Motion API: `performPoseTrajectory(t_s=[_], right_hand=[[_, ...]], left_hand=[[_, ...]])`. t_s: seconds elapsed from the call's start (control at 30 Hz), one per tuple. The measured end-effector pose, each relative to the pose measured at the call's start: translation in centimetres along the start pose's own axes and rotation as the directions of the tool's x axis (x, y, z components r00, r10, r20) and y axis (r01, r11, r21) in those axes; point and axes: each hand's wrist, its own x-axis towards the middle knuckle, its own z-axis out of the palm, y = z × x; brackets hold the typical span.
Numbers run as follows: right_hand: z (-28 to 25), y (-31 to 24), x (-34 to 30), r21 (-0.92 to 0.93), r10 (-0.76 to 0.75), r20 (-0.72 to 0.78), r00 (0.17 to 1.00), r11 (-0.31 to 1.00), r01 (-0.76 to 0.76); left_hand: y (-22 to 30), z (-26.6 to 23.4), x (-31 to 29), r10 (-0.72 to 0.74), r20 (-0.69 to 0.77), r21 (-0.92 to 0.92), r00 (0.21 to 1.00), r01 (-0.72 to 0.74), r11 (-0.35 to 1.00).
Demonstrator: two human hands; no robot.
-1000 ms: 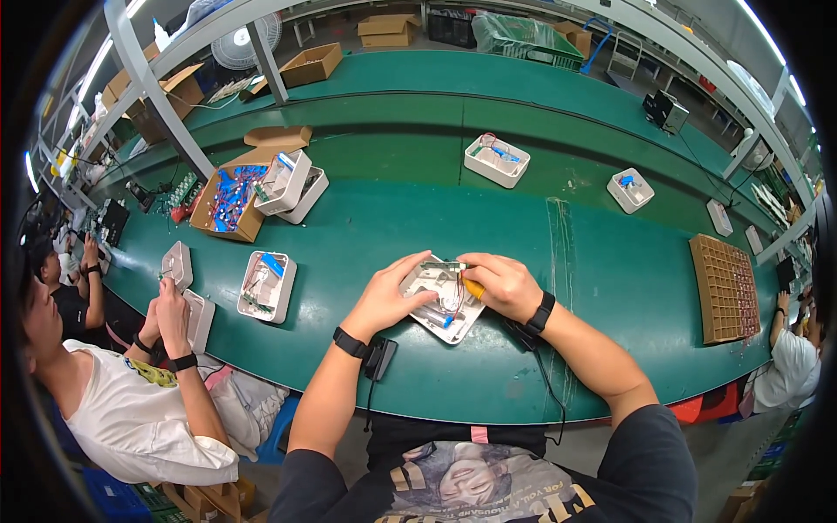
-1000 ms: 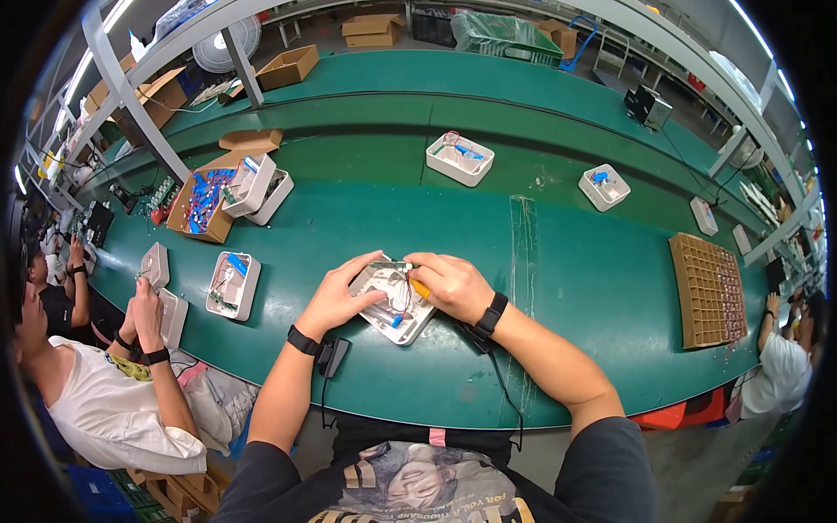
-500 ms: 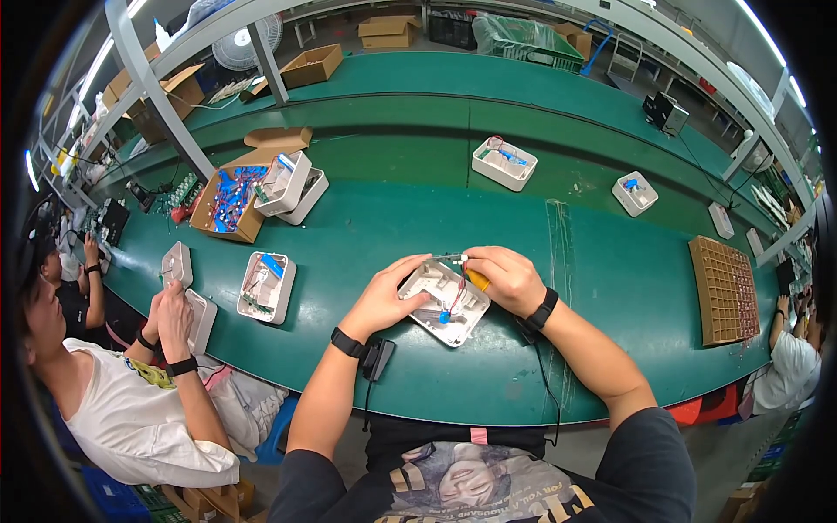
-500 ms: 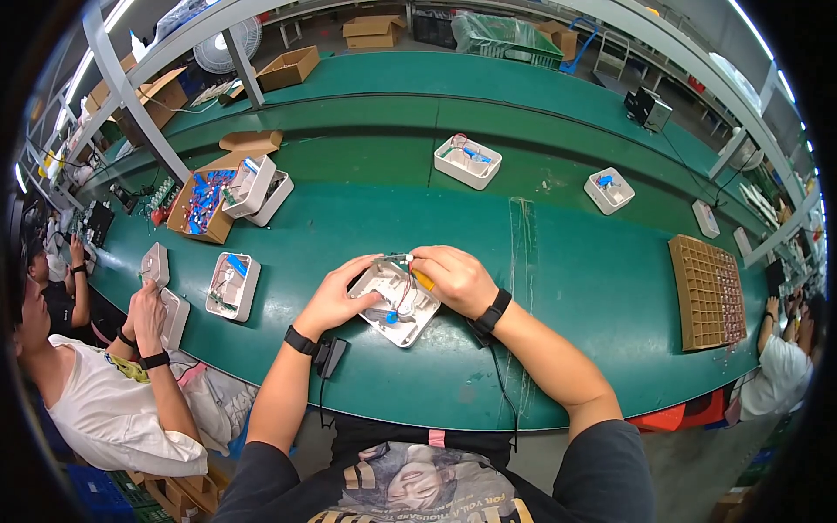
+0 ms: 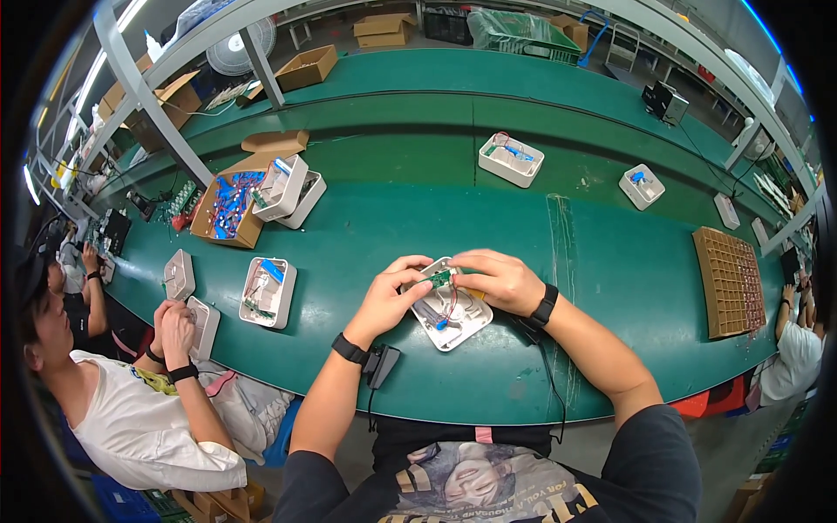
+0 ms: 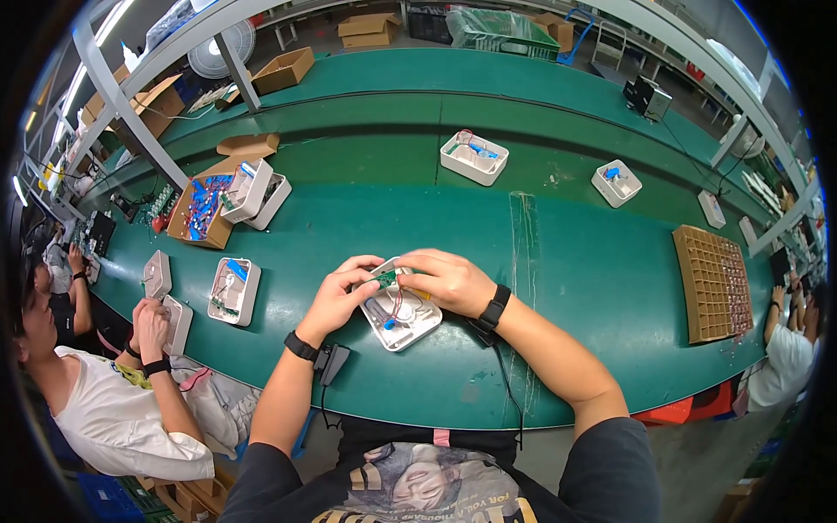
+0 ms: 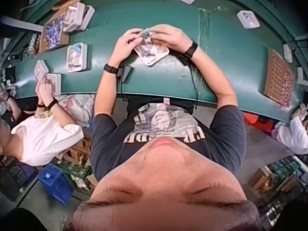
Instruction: The person assembles electronic devices by placing a circuit board and a battery into a plastic housing, connecting wires with a tool, and setting the completed unit aside on the table.
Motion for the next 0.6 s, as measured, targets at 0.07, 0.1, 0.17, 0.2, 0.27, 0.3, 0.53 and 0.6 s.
performPoseTrajectory(t_s=[0.07,0.1,0.17,0.2,0.27,0.3,0.53,0.6], right_hand=[[-0.5,-0.1,0.1,-0.050,-0.021,-0.043,0.999,0.999,0.019],[-0.4,0.0,0.2,-0.054,-0.021,-0.048,0.999,0.998,0.018],[-0.3,0.0,0.1,-0.060,-0.002,-0.040,0.999,0.998,0.000],[-0.3,-0.1,0.1,-0.056,0.007,-0.032,0.999,0.998,-0.009],[0.0,0.0,-0.2,-0.036,0.027,-0.027,0.999,0.999,-0.028],[0.1,0.1,-0.4,-0.019,0.045,-0.021,0.999,0.999,-0.046],[0.3,0.7,-1.2,0.103,0.251,-0.059,0.966,0.964,-0.244],[0.5,0.9,-1.4,0.209,0.389,-0.074,0.918,0.907,-0.367]], left_hand=[[1.7,0.1,0.2,-0.002,-0.052,0.097,0.999,0.007,0.995],[2.3,-0.1,0.3,0.002,-0.080,0.150,0.997,0.010,0.989],[2.5,-0.2,0.3,-0.003,-0.060,0.232,0.998,0.017,0.973],[2.6,0.0,-0.1,-0.017,-0.051,0.308,0.999,0.032,0.951],[2.5,0.2,-0.3,-0.035,-0.044,0.382,0.998,0.049,0.923],[2.4,0.3,-0.2,-0.026,-0.022,0.351,0.999,0.032,0.936],[1.2,-0.4,0.0,-0.033,0.061,0.295,0.998,0.013,0.955],[1.3,-0.4,0.2,-0.084,0.050,0.272,0.995,0.067,0.960]])
